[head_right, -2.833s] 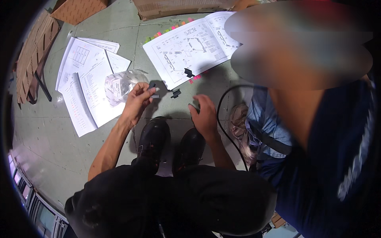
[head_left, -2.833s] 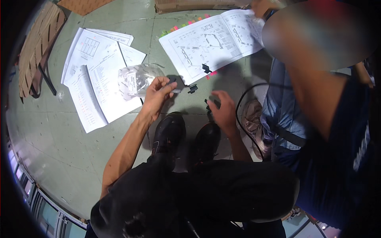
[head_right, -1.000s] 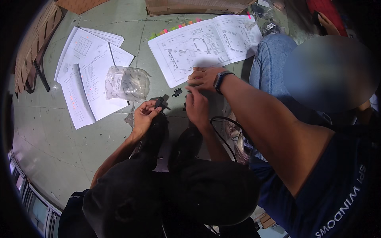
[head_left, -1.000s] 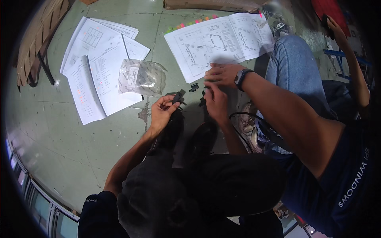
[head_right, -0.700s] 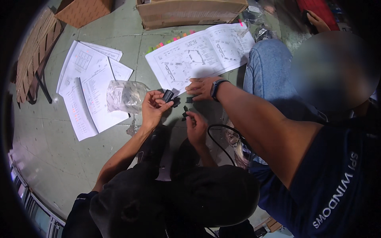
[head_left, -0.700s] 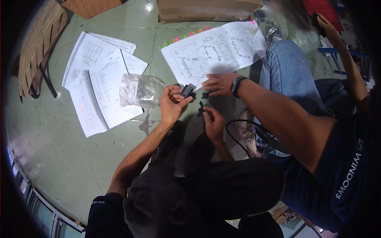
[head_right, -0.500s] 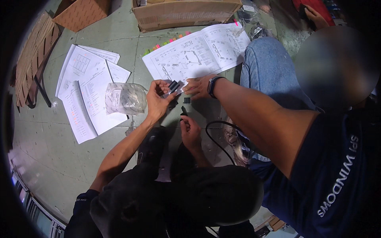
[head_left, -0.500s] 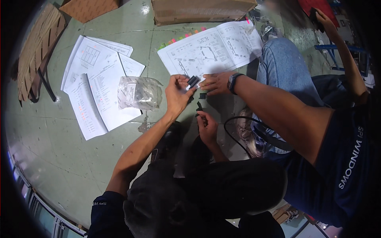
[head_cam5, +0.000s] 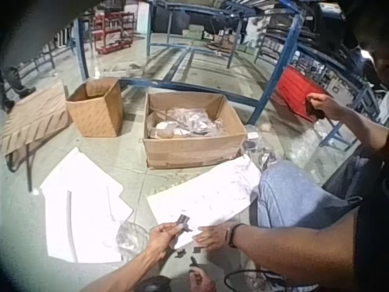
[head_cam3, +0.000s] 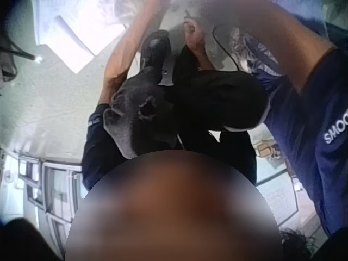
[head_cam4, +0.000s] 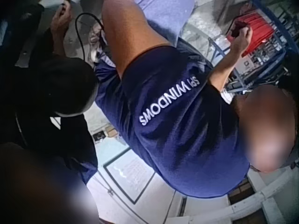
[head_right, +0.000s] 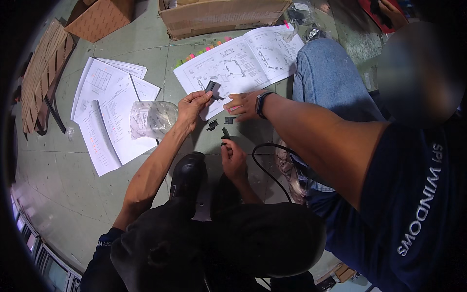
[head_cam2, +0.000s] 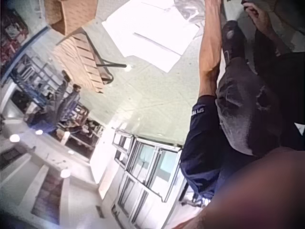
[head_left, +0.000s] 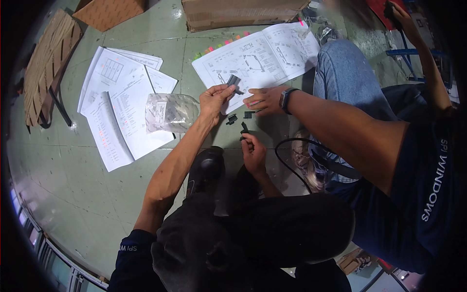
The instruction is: The person inspects and selects small metal hardware components from plastic bags by hand, referencing a technical manual.
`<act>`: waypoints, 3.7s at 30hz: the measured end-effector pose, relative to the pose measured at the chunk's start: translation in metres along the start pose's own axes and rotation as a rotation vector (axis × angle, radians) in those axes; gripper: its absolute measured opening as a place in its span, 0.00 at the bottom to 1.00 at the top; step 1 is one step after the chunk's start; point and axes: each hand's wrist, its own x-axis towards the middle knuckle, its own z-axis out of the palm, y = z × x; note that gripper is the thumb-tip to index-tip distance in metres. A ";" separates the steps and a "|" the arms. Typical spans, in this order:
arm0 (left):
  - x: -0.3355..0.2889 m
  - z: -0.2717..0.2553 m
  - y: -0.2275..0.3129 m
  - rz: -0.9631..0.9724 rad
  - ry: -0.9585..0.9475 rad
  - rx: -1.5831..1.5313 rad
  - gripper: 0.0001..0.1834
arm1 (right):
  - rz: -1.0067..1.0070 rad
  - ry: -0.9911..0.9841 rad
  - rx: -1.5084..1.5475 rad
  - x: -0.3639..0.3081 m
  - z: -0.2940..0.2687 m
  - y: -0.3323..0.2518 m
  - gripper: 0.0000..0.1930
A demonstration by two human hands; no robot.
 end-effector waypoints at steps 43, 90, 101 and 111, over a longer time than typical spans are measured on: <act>-0.027 -0.048 -0.066 0.292 0.270 0.371 0.12 | -0.328 0.018 -0.190 0.049 -0.006 -0.037 0.13; -0.021 -0.100 -0.062 0.156 -0.119 -0.163 0.09 | -0.588 0.126 -0.332 0.057 0.027 -0.035 0.18; -0.023 -0.104 -0.060 0.088 -0.134 -0.268 0.08 | -0.363 0.028 -0.247 0.106 0.034 -0.022 0.14; -0.021 -0.109 -0.062 0.100 -0.162 -0.248 0.08 | 0.528 -0.075 1.006 0.068 0.020 -0.014 0.08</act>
